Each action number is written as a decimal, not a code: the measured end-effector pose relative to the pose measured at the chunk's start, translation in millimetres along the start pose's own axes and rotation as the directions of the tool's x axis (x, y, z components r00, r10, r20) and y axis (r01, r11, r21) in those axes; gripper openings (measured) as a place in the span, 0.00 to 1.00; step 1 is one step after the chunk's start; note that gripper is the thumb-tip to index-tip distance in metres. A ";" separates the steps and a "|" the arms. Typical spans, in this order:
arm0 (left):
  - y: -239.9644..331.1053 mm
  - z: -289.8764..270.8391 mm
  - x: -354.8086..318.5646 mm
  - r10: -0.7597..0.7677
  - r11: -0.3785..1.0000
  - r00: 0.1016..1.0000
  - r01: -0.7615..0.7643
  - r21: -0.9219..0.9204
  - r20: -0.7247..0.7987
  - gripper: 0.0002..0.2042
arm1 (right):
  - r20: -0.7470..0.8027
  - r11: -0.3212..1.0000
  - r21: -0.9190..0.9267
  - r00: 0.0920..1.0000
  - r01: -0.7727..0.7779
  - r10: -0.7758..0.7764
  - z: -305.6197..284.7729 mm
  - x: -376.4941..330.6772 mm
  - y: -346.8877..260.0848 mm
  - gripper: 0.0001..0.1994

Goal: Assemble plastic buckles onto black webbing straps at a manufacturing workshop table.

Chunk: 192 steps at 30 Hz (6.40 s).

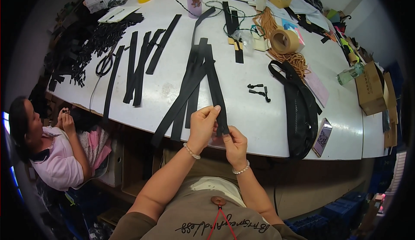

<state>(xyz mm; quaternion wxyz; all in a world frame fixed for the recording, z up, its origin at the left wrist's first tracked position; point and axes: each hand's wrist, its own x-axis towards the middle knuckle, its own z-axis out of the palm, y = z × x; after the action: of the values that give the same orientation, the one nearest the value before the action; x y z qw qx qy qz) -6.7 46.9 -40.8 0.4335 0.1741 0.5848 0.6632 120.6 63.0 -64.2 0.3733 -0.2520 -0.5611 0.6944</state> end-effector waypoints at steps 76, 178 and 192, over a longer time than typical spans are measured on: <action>17.8 -35.6 -20.8 -0.302 0.953 0.908 0.291 0.082 0.289 0.17 | 0.013 0.995 -0.092 1.000 0.024 -0.023 -4.7 -4.6 -8.6 0.06; 29.7 -2.8 -71.8 -0.105 0.980 0.946 0.150 -0.127 0.306 0.05 | -0.110 0.999 0.038 0.994 0.004 0.000 -6.3 -10.6 -65.5 0.01; 2.9 10.8 -81.0 -0.232 0.847 0.953 0.296 -0.442 0.194 0.07 | -0.357 0.944 -0.190 0.877 0.270 -0.323 16.2 -15.0 -30.6 0.02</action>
<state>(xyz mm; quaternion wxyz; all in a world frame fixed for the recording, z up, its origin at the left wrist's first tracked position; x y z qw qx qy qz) 45.8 -9.2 -13.0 0.5875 0.0266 0.3966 0.7049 124.3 44.2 -31.7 0.5598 -0.3182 -0.5548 0.5268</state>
